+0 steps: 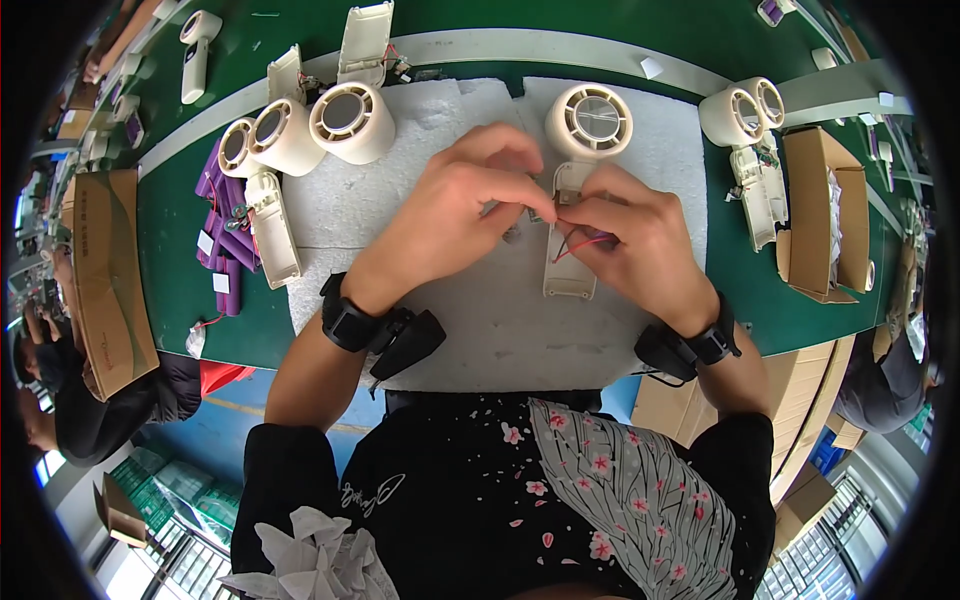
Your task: The recorder is assembling electronic units by putting batteries and PCBs into a plastic housing on a factory assembly line.
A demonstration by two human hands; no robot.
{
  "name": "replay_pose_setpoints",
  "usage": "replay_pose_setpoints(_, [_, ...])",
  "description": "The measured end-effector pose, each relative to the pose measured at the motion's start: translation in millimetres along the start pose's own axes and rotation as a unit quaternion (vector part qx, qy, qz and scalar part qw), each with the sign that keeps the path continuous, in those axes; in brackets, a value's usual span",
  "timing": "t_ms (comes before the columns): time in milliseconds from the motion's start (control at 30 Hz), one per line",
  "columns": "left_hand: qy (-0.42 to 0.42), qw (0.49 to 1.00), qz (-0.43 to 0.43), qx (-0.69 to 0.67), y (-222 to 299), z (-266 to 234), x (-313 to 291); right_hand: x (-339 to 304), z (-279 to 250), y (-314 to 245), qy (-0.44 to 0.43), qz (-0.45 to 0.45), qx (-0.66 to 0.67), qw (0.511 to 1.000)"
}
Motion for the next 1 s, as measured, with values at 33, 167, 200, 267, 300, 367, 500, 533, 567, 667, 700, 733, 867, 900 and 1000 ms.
replay_pose_setpoints(33, [0.014, 1.000, -0.006, 0.006, -0.2, 1.8, 0.5, -0.4, 0.2, -0.1, -0.001, 0.001, 0.001, 1.000])
replay_pose_setpoints(167, [0.011, 0.999, -0.029, -0.016, 6.4, 0.5, 1.4, -1.0, 0.1, -0.1, 0.001, 0.023, 0.016, 1.000])
replay_pose_setpoints(200, [-0.018, 0.998, -0.040, -0.050, 11.2, -2.0, 2.3, -0.6, -0.6, -0.5, 0.000, 0.021, 0.014, 1.000])
replay_pose_setpoints(267, [-0.048, 0.994, -0.051, -0.084, 14.8, -0.7, 1.9, -0.4, -1.7, -0.9, -0.004, 0.017, 0.009, 1.000])
replay_pose_setpoints(300, [-0.032, 0.993, -0.064, -0.095, 15.7, 2.3, 2.7, -0.8, -2.0, -0.5, -0.004, 0.017, 0.009, 1.000])
replay_pose_setpoints(367, [-0.002, 0.989, -0.088, -0.116, 15.6, 7.3, 3.7, -1.8, -2.8, 1.5, 0.008, 0.032, 0.066, 0.997])
replay_pose_setpoints(500, [0.026, 0.983, -0.066, -0.169, 3.2, 12.1, 1.5, -0.5, -4.7, 2.5, 0.086, 0.044, 0.076, 0.992])
replay_pose_setpoints(533, [0.025, 0.983, -0.066, -0.170, 4.4, 12.3, 1.8, -0.3, -5.5, 2.6, 0.121, 0.045, 0.066, 0.989])
replay_pose_setpoints(567, [0.021, 0.981, -0.073, -0.177, 7.2, 12.4, 2.3, -0.2, -5.0, 2.7, 0.121, 0.046, 0.066, 0.989])
replay_pose_setpoints(667, [0.012, 0.977, -0.089, -0.191, 13.9, 13.4, 3.7, -1.2, -3.1, 3.5, 0.147, 0.074, 0.048, 0.985])
replay_pose_setpoints(700, [0.019, 0.985, -0.078, -0.150, 15.3, 13.4, 3.9, -1.1, -3.1, 3.8, 0.147, 0.074, 0.048, 0.985])
replay_pose_setpoints(733, [0.026, 0.991, -0.067, -0.109, 16.5, 13.5, 4.1, -0.9, -3.1, 4.1, 0.146, 0.068, 0.043, 0.986])
replay_pose_setpoints(867, [0.025, 0.981, -0.107, -0.160, 10.5, 11.9, 0.4, 1.9, -6.3, 4.4, 0.137, 0.042, 0.028, 0.989])
replay_pose_setpoints(900, [0.021, 0.969, -0.133, -0.205, 8.9, 11.6, -0.5, 3.4, -8.3, 4.1, 0.128, 0.029, 0.021, 0.991])
replay_pose_setpoints(1000, [0.035, 0.949, -0.147, -0.277, 8.1, 11.2, -1.3, 2.2, -11.0, 5.6, 0.104, 0.007, 0.012, 0.994])
Point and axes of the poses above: each hand's wrist, its own x-axis towards the middle knuckle, its own z-axis out of the palm, y = z × x, the point moved 1 cm from there along x, towards the middle knuckle, and after that the axes turned 7 degrees about -y, right-handed, at the moved point
